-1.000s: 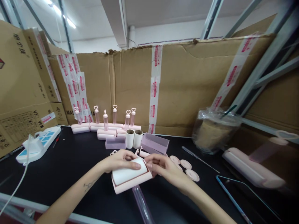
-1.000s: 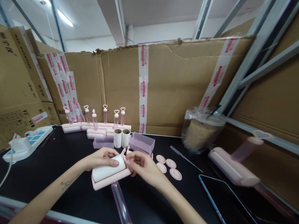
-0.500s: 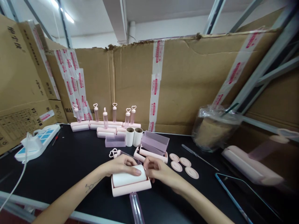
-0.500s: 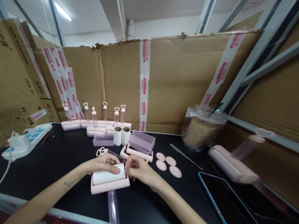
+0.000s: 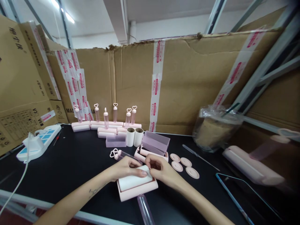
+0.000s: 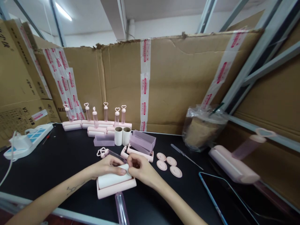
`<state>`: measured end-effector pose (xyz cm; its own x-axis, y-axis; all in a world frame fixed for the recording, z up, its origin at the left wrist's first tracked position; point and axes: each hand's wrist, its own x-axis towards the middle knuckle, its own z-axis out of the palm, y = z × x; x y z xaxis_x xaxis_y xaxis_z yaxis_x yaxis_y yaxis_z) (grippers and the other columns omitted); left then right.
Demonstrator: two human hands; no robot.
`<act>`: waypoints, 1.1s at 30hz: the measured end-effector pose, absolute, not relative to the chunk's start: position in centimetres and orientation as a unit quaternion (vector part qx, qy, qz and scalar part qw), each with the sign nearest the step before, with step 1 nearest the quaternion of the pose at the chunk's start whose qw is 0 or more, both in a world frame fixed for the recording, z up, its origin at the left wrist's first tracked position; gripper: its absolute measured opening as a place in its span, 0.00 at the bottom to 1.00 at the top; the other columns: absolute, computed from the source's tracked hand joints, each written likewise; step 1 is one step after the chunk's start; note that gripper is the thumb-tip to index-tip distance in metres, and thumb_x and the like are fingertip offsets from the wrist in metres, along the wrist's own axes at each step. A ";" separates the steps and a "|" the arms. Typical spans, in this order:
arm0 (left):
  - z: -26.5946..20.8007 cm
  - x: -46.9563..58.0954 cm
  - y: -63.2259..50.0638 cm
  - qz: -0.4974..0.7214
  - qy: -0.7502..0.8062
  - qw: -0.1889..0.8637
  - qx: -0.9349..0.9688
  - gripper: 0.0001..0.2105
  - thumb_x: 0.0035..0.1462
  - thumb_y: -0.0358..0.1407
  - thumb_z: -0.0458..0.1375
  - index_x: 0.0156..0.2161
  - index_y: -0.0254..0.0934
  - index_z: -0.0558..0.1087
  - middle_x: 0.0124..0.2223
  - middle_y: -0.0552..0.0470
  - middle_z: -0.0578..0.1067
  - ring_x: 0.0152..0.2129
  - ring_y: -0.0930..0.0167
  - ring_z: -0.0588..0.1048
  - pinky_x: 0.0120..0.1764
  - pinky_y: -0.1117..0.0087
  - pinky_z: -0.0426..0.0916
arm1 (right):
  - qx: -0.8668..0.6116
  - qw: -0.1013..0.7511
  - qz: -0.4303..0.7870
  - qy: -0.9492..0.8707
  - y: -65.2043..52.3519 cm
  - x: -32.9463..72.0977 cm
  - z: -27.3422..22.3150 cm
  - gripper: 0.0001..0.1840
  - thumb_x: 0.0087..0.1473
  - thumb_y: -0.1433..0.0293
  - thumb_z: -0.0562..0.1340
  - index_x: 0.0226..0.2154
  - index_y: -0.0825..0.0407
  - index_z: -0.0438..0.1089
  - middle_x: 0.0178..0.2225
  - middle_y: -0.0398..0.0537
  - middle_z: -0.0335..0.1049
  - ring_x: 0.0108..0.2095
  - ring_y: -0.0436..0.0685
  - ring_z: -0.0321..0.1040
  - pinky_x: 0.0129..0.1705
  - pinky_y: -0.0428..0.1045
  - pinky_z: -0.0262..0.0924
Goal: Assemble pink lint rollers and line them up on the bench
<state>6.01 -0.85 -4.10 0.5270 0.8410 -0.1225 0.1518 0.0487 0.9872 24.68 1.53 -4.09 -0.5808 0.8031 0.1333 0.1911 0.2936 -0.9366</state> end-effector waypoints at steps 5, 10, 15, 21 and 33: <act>-4.5 5.8 -0.9 0.291 0.387 0.612 0.625 0.18 0.43 0.45 0.64 0.34 0.30 0.76 0.25 0.55 0.67 0.21 0.78 0.61 0.24 0.76 0.51 | -0.337 0.281 0.437 -0.785 1.3 25.0 -3.8 0.07 0.37 0.79 0.55 0.21 0.52 0.57 0.20 0.36 0.54 0.22 0.47 0.51 0.23 0.43 0.45; -4.6 5.5 -0.9 0.277 0.387 0.635 0.609 0.20 0.43 0.47 0.63 0.36 0.30 0.76 0.25 0.55 0.68 0.20 0.79 0.61 0.23 0.77 0.51 | -0.347 0.228 0.390 -0.822 1.0 25.4 -3.7 0.08 0.42 0.78 0.54 0.27 0.51 0.58 0.23 0.36 0.53 0.24 0.48 0.51 0.25 0.43 0.45; -4.9 5.6 -0.8 0.310 0.398 0.624 0.596 0.21 0.43 0.46 0.64 0.38 0.30 0.76 0.29 0.52 0.72 0.21 0.77 0.65 0.23 0.77 0.55 | -0.336 0.275 0.389 -0.813 1.0 25.1 -4.0 0.08 0.43 0.79 0.52 0.28 0.50 0.57 0.24 0.36 0.52 0.24 0.47 0.50 0.25 0.44 0.45; -3.8 4.5 -0.5 0.416 0.418 0.620 0.518 0.22 0.47 0.49 0.60 0.39 0.30 0.72 0.26 0.50 0.73 0.18 0.73 0.71 0.19 0.75 0.65 | -0.340 0.307 0.357 -0.814 0.5 24.9 -4.7 0.08 0.44 0.80 0.51 0.25 0.50 0.55 0.23 0.37 0.55 0.23 0.48 0.51 0.25 0.44 0.45; -2.0 2.1 -0.1 0.429 0.435 0.482 0.628 0.21 0.44 0.44 0.63 0.43 0.34 0.70 0.38 0.48 0.75 0.33 0.67 0.74 0.37 0.67 0.69 | -0.395 0.467 0.479 -0.630 1.5 26.5 -1.9 0.09 0.49 0.67 0.52 0.30 0.51 0.65 0.25 0.44 0.64 0.23 0.52 0.60 0.24 0.46 0.53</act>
<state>2.12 -0.08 -1.98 0.2524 0.9601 0.1201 0.1332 -0.1575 0.9785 26.53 1.52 -1.87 -0.2526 0.9446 0.2094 0.0496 0.2288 -0.9722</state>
